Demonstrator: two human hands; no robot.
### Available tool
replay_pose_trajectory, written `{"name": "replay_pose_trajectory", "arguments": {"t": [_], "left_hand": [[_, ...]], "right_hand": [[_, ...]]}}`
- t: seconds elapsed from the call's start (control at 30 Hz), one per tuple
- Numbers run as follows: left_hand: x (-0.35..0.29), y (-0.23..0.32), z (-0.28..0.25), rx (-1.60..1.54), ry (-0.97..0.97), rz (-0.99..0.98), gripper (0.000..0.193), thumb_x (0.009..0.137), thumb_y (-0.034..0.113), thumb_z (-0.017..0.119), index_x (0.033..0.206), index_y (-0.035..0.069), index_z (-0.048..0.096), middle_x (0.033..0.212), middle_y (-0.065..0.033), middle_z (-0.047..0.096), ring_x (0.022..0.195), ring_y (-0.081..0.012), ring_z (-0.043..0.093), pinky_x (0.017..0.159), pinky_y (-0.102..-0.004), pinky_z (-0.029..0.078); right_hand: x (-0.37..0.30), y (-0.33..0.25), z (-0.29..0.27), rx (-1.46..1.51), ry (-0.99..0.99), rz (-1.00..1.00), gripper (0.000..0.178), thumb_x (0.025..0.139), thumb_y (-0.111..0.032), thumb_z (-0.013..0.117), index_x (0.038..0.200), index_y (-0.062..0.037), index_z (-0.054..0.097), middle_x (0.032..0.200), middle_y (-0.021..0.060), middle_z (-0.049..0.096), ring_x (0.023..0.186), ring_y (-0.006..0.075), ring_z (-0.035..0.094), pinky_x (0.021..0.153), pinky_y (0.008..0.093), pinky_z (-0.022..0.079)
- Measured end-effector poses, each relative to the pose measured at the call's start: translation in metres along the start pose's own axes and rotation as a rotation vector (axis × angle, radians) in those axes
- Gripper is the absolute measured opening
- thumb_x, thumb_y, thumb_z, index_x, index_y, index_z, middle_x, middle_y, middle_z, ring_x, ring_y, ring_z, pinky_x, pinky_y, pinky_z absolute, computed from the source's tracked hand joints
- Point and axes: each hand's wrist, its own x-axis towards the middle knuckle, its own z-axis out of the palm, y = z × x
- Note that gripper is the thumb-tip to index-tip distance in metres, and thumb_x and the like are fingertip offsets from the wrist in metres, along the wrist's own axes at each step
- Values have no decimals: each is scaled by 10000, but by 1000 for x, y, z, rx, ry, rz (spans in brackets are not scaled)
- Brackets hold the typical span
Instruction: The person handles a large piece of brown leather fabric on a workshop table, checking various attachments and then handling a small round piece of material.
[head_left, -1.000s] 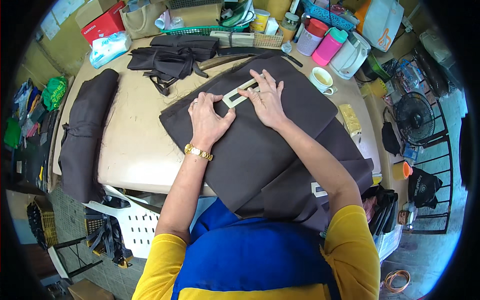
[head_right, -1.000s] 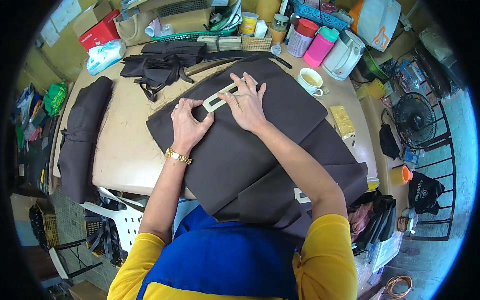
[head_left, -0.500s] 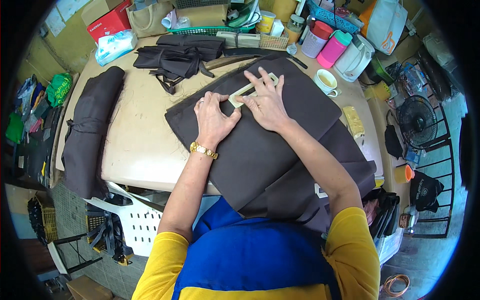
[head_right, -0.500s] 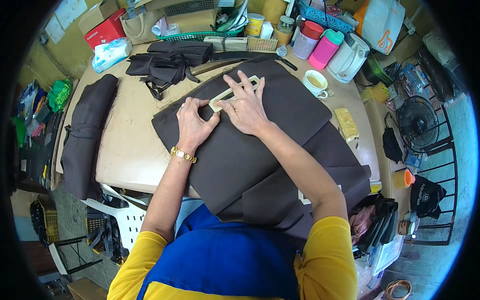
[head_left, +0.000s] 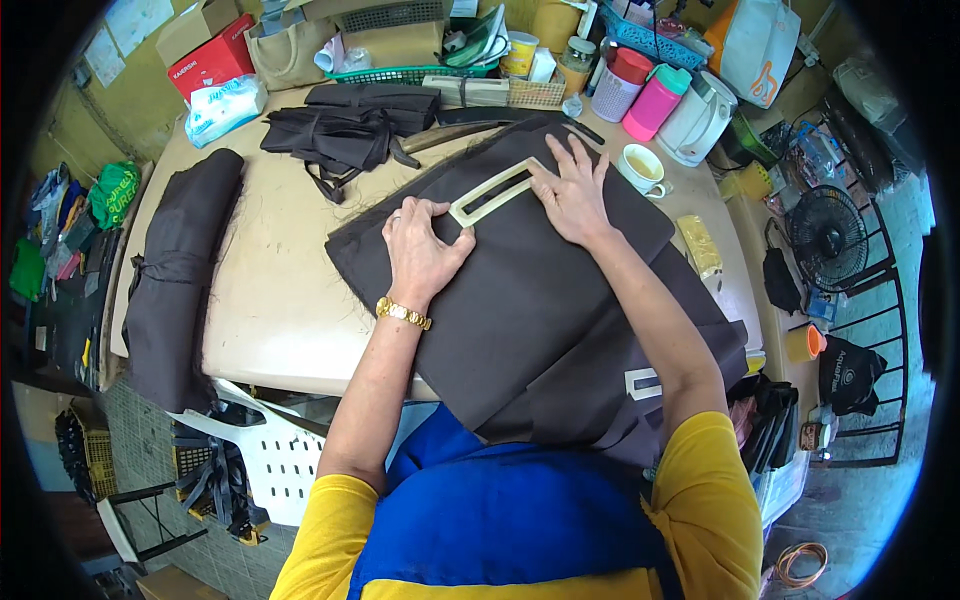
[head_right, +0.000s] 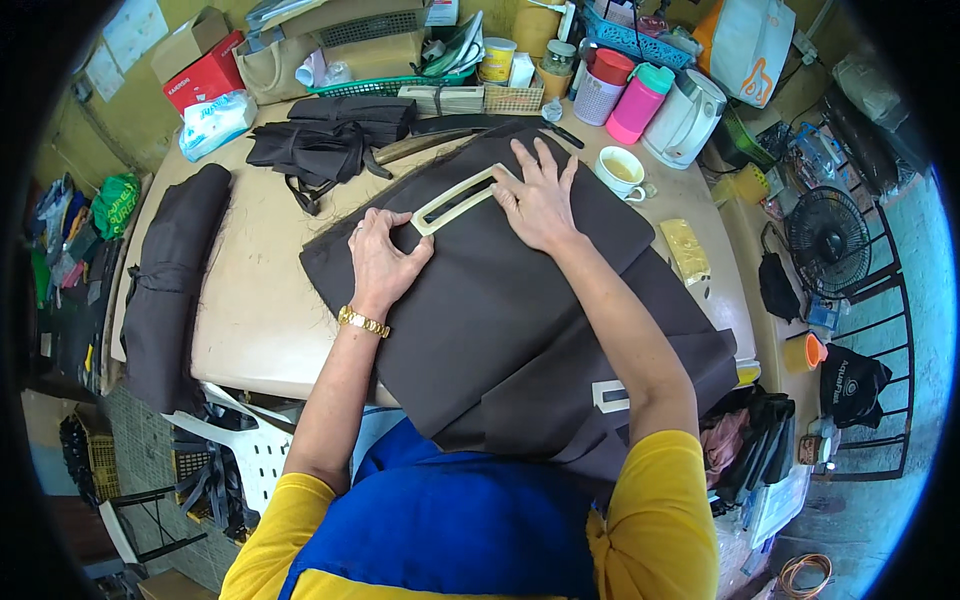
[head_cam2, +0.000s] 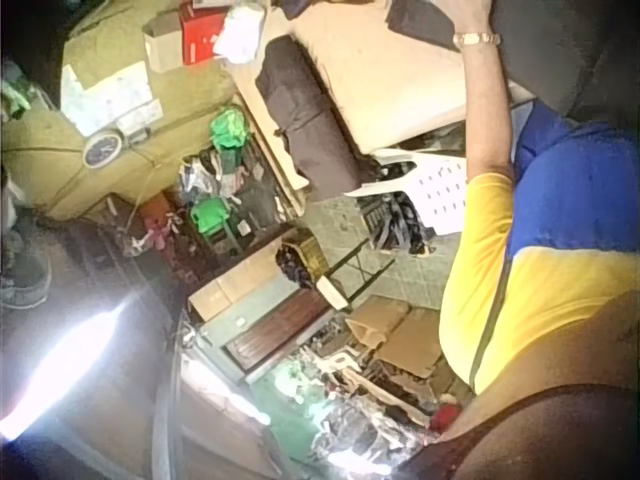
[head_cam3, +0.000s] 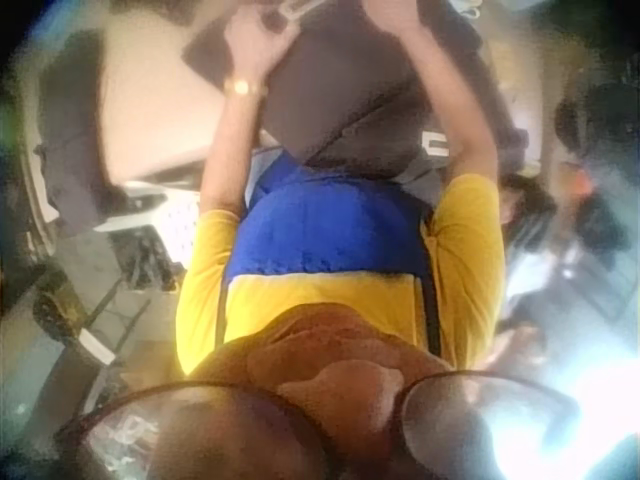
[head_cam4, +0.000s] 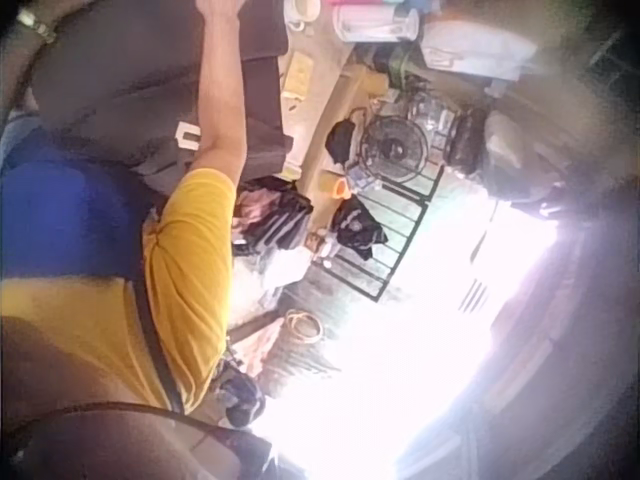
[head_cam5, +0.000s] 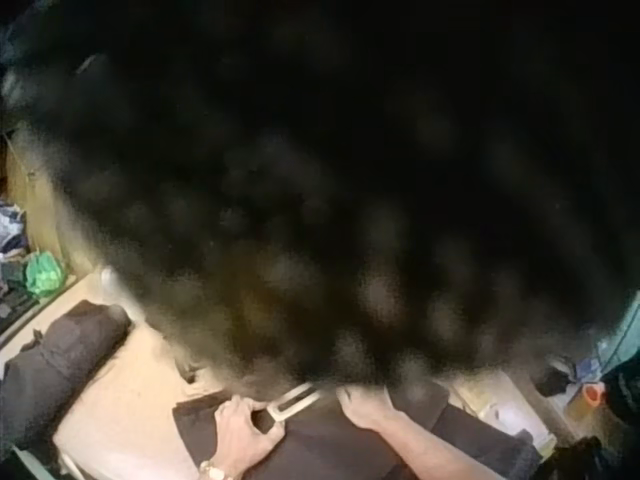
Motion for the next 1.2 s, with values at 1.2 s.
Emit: {"name": "replay_pose_trajectory", "arguments": {"t": [1.2], "left_hand": [[-2,-6,0,5,-22,24,417,698,291,773,1010,47,644,959,-100,584,971,-283,572,924,-429,391]], "right_hand": [[-13,-101,-15,75,-82,-131,498,934,-408,563,1165,21,665,1480,121,422,1441,349,233,1096,726,47]]}}
